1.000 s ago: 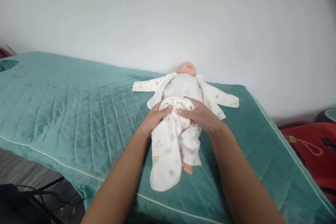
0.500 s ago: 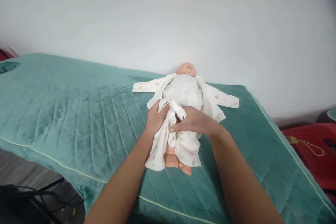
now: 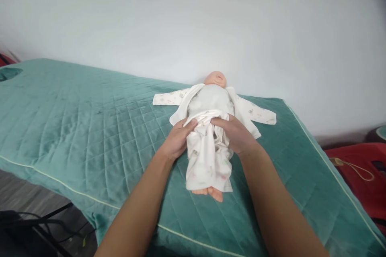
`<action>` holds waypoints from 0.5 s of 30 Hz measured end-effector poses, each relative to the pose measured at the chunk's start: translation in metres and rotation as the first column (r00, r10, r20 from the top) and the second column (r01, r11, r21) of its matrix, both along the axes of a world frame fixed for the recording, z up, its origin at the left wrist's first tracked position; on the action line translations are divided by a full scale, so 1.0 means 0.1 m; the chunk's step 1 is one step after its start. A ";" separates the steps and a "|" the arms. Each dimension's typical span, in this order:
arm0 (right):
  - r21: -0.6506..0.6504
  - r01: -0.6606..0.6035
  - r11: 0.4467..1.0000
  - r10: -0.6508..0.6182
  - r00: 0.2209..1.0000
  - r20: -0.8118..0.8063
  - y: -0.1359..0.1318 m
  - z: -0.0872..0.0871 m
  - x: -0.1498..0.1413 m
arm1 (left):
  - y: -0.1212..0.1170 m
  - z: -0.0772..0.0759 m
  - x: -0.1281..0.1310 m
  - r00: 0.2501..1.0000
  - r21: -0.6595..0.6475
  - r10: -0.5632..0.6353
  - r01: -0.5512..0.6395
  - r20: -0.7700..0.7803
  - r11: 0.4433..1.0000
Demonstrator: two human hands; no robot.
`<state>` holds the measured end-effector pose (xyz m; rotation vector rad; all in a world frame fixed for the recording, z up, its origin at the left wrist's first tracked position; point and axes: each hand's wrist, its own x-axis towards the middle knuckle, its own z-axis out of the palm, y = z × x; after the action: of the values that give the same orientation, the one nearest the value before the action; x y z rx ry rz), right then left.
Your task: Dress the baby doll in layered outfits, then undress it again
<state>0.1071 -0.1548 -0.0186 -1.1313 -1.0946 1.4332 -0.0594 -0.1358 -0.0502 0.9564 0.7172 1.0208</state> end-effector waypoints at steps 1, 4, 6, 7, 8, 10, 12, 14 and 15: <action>0.005 -0.002 1.000 0.002 1.000 -0.015 0.00 0.00 0.00 | 0.00 -0.01 0.00 1.000 -0.002 -0.003 0.003 0.006 1.000; 0.007 0.007 1.000 -0.007 1.000 -0.019 0.00 -0.01 0.01 | 0.02 -0.04 -0.02 0.998 0.031 -0.042 0.043 -0.038 0.999; 0.006 0.023 1.000 -0.023 1.000 0.013 0.00 -0.03 0.01 | 0.03 -0.07 -0.06 0.991 0.087 -0.112 0.118 -0.068 0.989; 0.007 0.029 1.000 -0.029 0.999 0.036 0.00 -0.04 0.02 | 0.04 -0.07 -0.08 0.984 0.108 -0.161 0.169 -0.077 0.980; 0.009 0.030 1.000 -0.031 0.998 0.060 0.00 -0.04 0.01 | 0.05 -0.08 -0.10 0.975 0.117 -0.208 0.217 -0.083 0.969; 0.009 0.026 1.000 -0.027 0.993 0.113 0.00 -0.04 0.01 | 0.06 -0.09 -0.11 0.963 0.104 -0.256 0.264 -0.081 0.959; 0.004 0.012 1.000 -0.013 0.989 0.150 -0.01 -0.02 0.01 | 0.05 -0.10 -0.11 0.973 0.076 -0.231 0.232 -0.026 0.970; 0.007 -0.041 0.999 0.039 0.986 0.160 -0.03 0.01 0.01 | 0.04 -0.09 -0.08 0.983 0.044 -0.170 0.167 0.066 0.985; 0.012 -0.082 0.997 0.079 0.984 0.157 -0.04 0.02 0.02 | 0.03 -0.08 -0.07 0.984 0.022 -0.142 0.140 0.109 0.990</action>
<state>0.1090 -0.1591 -0.0163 -1.2144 -1.2741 1.4118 -0.0669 -0.1332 -0.0583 0.9416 0.5433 0.9474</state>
